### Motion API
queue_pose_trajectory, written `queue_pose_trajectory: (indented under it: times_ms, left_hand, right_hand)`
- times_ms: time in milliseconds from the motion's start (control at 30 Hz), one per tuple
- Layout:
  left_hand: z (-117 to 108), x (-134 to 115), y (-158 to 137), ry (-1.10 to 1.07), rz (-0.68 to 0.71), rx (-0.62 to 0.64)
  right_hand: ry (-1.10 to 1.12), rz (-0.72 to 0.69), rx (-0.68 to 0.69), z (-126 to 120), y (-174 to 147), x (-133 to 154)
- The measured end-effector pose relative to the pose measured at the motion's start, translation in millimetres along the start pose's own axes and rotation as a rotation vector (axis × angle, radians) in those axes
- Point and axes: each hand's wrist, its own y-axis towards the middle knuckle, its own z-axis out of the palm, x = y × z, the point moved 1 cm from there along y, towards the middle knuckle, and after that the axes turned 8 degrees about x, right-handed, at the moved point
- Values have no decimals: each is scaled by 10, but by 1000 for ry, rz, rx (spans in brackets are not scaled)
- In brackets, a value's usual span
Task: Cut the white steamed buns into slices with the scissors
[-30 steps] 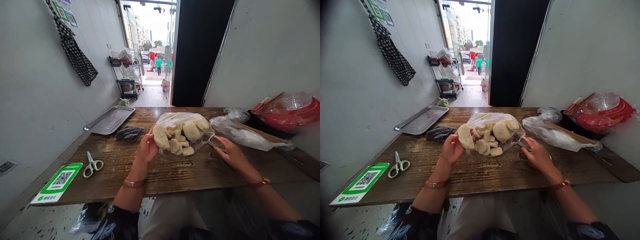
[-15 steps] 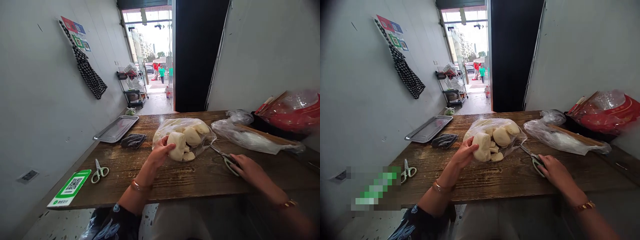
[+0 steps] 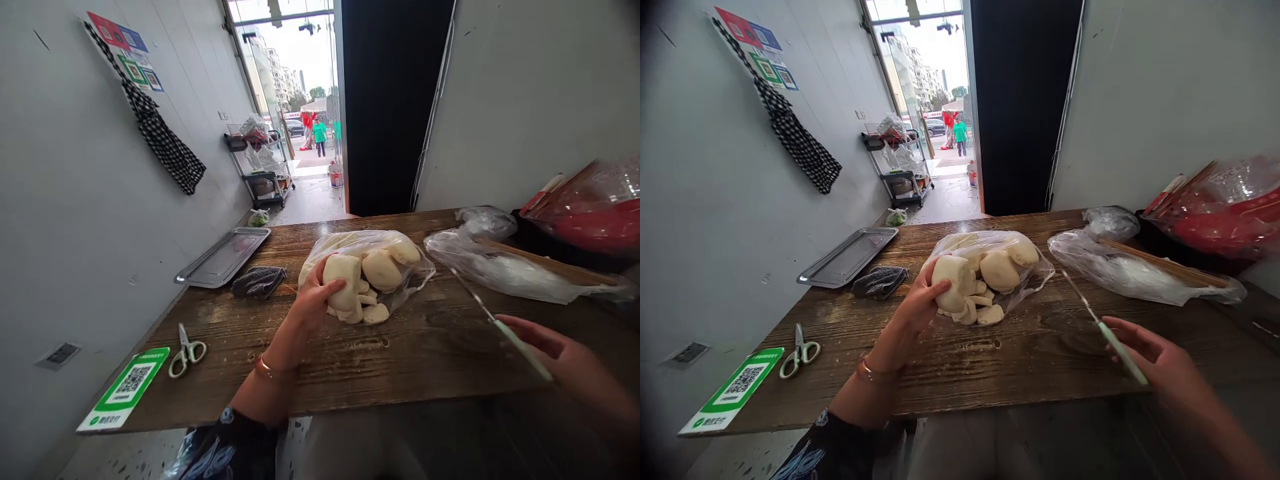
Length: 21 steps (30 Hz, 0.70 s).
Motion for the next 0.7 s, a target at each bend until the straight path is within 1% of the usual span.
queue_pose_trajectory:
  times_ms: [33,67,100,133,200,267,300,333,400,500,600,667,700]
  left_hand:
    - [-18,21,9,0,-18,13]
    - [-37,45,14,1,-37,23]
    - [-57,69,15,-2,-54,27]
    - [-77,91,12,-12,-65,26]
    - [-117,119,-2,-49,-71,17]
    - [-148,123,-26,-96,-64,7]
    - [-158,119,-40,-120,-57,1]
    - [-165,114,-52,-144,-51,-5]
    - [-167,103,-69,-190,-39,-17]
    - [-158,88,-80,-227,-27,-53]
    - [-165,62,-91,-144,-27,-128]
    - [-184,40,-104,-34,-10,-186]
    - [-196,32,-111,31,3,-208]
  right_hand:
    - [178,28,3,43,-47,67]
    - [323,20,12,110,-83,136]
    - [422,-7,71,202,-105,206]
    - [478,-41,170,316,-114,278]
    - [471,-17,327,582,-86,412]
    - [451,-15,438,858,-1,551]
    - [403,-34,506,986,59,625]
    - [335,-93,527,1097,131,702]
    - [178,-209,537,1269,299,854]
    - [-21,-362,556,1416,567,1065]
    - [-222,-530,580,1489,760,1217]
    - [-347,-636,583,1522,809,1251]
    - [-391,-668,587,1534,812,1242]
